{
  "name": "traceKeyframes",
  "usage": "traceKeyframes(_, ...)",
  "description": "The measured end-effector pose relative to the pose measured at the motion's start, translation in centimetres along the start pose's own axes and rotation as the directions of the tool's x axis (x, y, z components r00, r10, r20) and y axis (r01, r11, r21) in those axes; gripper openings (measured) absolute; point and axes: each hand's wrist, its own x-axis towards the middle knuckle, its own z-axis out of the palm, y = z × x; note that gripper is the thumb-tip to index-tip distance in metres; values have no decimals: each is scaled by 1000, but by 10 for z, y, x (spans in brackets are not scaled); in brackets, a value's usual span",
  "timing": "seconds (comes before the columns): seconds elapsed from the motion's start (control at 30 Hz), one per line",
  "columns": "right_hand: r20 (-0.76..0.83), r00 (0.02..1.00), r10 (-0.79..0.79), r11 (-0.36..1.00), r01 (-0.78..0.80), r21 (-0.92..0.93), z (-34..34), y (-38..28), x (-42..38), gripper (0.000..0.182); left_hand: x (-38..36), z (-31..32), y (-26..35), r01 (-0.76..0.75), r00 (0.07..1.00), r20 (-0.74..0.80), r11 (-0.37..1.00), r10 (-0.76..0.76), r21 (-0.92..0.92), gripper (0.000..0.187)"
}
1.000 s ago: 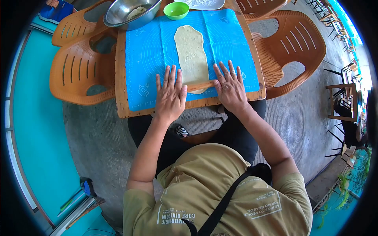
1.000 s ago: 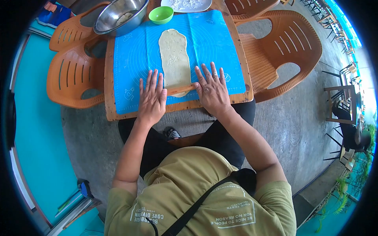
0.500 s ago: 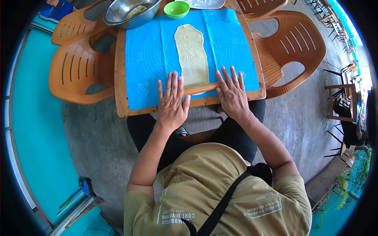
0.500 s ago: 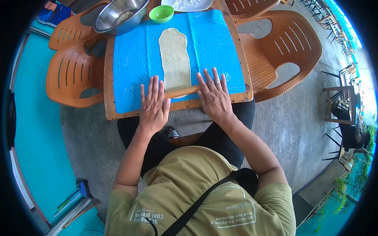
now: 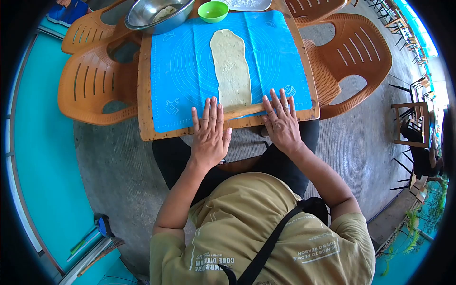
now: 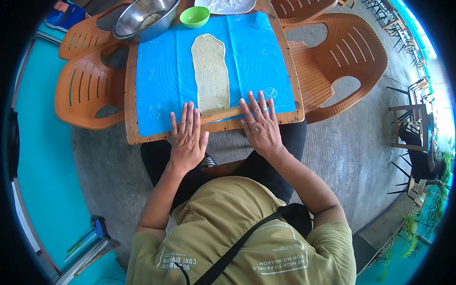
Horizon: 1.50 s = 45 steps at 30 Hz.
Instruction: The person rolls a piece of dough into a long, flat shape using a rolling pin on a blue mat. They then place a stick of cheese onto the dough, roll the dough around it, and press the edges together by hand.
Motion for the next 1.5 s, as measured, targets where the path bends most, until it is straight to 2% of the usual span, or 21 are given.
traceKeyframes(0.3, -85, 994, -71, 997, 73, 23, -1, 7, -13, 58, -14, 0, 2, -39, 999, -7, 997, 39, -72, 73)
traceKeyframes(0.5, -190, 973, -133, 988, 146, 54, -1, 16, 0, 47, -12, 1, -6, -55, 998, -33, 992, 52, -113, 61)
traceKeyframes(0.57, -154, 978, -138, 977, 160, 140, -4, 17, 4, 41, -11, 4, -11, -80, 982, -184, 986, 52, -149, 52)
traceKeyframes(0.7, -177, 965, -196, 963, 223, 153, -10, 22, 11, 41, -5, -3, -24, -88, 979, -199, 981, 53, -175, 48)
traceKeyframes(0.77, -169, 955, -242, 948, 270, 168, -16, 25, 16, 42, 2, -7, -29, -169, 956, -270, 968, 115, -184, 44)
traceKeyframes(0.97, -149, 963, -225, 956, 248, 160, -25, 23, 26, 41, 27, -26, -43, -207, 943, -318, 921, 98, -329, 41)
traceKeyframes(1.17, -164, 973, -163, 968, 190, 165, -28, 23, 27, 39, 49, -38, -49, -171, 953, -297, 918, 62, -359, 45)
traceKeyframes(1.23, -155, 973, -169, 966, 195, 168, -29, 23, 22, 38, 52, -41, -44, -100, 931, -361, 921, -47, -376, 47)
traceKeyframes(1.27, -147, 973, -179, 964, 203, 170, -30, 22, 19, 38, 50, -38, -44, -102, 932, -360, 921, -44, -377, 47)
traceKeyframes(1.33, -159, 964, -212, 952, 240, 189, -27, 22, 12, 39, 38, -25, -46, -11, 950, -270, 846, -158, -533, 47)
traceKeyframes(1.5, -196, 934, -298, 925, 333, 183, -18, 23, 1, 44, 6, -4, -60, 31, 962, -235, 906, -142, -422, 45)
